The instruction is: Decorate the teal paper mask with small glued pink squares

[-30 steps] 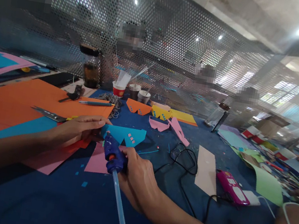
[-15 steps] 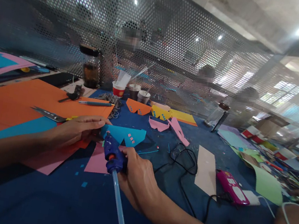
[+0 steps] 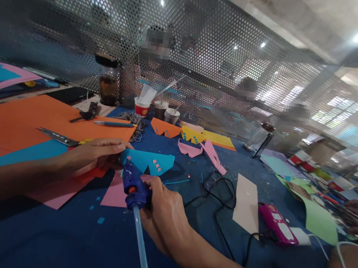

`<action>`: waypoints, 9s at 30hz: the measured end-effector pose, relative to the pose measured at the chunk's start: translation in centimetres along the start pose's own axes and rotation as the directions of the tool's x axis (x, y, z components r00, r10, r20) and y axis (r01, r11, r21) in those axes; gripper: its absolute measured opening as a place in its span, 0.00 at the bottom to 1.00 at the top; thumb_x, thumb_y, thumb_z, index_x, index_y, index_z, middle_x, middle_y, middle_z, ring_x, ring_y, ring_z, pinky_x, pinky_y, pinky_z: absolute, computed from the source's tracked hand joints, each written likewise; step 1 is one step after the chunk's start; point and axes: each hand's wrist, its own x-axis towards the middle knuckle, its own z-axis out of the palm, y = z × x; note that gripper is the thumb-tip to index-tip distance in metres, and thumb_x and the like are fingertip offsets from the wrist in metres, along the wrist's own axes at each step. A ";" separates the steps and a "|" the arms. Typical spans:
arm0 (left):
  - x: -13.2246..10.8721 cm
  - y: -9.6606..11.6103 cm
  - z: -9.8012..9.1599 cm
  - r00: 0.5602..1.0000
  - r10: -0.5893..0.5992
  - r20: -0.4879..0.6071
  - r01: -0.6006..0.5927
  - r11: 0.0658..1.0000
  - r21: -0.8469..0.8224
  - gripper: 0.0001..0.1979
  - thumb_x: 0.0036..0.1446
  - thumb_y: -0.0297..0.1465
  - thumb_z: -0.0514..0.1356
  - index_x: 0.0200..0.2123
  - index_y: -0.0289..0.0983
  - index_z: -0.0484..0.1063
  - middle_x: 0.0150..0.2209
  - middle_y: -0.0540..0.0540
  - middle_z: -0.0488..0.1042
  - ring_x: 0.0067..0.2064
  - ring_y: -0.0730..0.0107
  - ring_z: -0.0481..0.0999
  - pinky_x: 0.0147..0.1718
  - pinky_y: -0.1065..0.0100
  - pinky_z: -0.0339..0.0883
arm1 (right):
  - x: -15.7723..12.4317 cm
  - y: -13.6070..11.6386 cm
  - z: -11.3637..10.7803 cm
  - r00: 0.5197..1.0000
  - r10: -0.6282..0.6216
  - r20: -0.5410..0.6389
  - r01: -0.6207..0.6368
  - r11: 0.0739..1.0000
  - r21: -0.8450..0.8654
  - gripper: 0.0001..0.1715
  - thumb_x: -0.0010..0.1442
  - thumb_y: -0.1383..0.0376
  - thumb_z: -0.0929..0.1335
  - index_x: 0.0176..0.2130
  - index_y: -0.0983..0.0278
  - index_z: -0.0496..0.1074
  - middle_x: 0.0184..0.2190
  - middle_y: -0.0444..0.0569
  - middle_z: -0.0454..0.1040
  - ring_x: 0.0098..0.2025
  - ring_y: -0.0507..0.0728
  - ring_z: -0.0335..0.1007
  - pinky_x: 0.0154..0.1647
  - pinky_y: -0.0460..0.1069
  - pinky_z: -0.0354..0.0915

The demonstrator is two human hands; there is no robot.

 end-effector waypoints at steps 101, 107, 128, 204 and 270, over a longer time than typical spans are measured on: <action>0.4 -0.3 -0.6 0.999 0.044 -0.027 -0.044 0.999 -0.002 0.10 0.62 0.39 0.63 0.43 0.41 0.79 0.32 0.47 0.80 0.36 0.60 0.80 0.41 0.58 0.78 | -0.3 2.6 1.5 0.994 -0.031 -0.105 0.013 0.985 -0.174 0.12 0.61 0.64 0.70 0.43 0.60 0.64 0.28 0.43 0.77 0.29 0.60 0.79 0.26 0.45 0.56; 0.1 0.0 -0.2 0.999 0.036 -0.037 -0.036 0.999 0.001 0.09 0.63 0.37 0.62 0.42 0.40 0.79 0.31 0.47 0.79 0.36 0.61 0.80 0.42 0.58 0.77 | -0.3 2.5 1.5 0.993 -0.036 -0.115 0.014 0.984 -0.180 0.10 0.63 0.62 0.69 0.41 0.60 0.64 0.27 0.43 0.77 0.28 0.59 0.78 0.25 0.46 0.55; 0.1 0.0 -0.1 0.998 0.046 -0.030 -0.046 0.999 -0.005 0.09 0.62 0.36 0.62 0.42 0.39 0.79 0.31 0.46 0.79 0.36 0.60 0.80 0.40 0.59 0.76 | -0.2 2.3 1.3 0.995 -0.025 -0.092 0.005 0.978 -0.207 0.09 0.64 0.60 0.68 0.41 0.61 0.64 0.25 0.43 0.76 0.26 0.58 0.77 0.25 0.46 0.52; 0.5 -0.5 -0.8 0.998 0.063 0.002 -0.063 0.998 -0.024 0.10 0.65 0.36 0.61 0.45 0.38 0.78 0.33 0.47 0.80 0.36 0.63 0.80 0.39 0.61 0.77 | -0.1 2.1 -3.5 0.982 0.084 0.169 -0.140 0.924 0.357 0.16 0.63 0.52 0.70 0.37 0.63 0.70 0.26 0.40 0.65 0.26 0.49 0.60 0.23 0.43 0.55; 0.3 -0.4 -0.5 0.998 0.048 -0.029 -0.049 0.999 -0.015 0.10 0.63 0.36 0.62 0.44 0.38 0.79 0.32 0.46 0.80 0.35 0.62 0.81 0.39 0.61 0.77 | -0.5 2.7 -5.0 0.984 -0.093 0.149 0.094 0.996 -0.001 0.12 0.61 0.67 0.70 0.46 0.60 0.69 0.33 0.43 0.77 0.30 0.53 0.71 0.30 0.45 0.56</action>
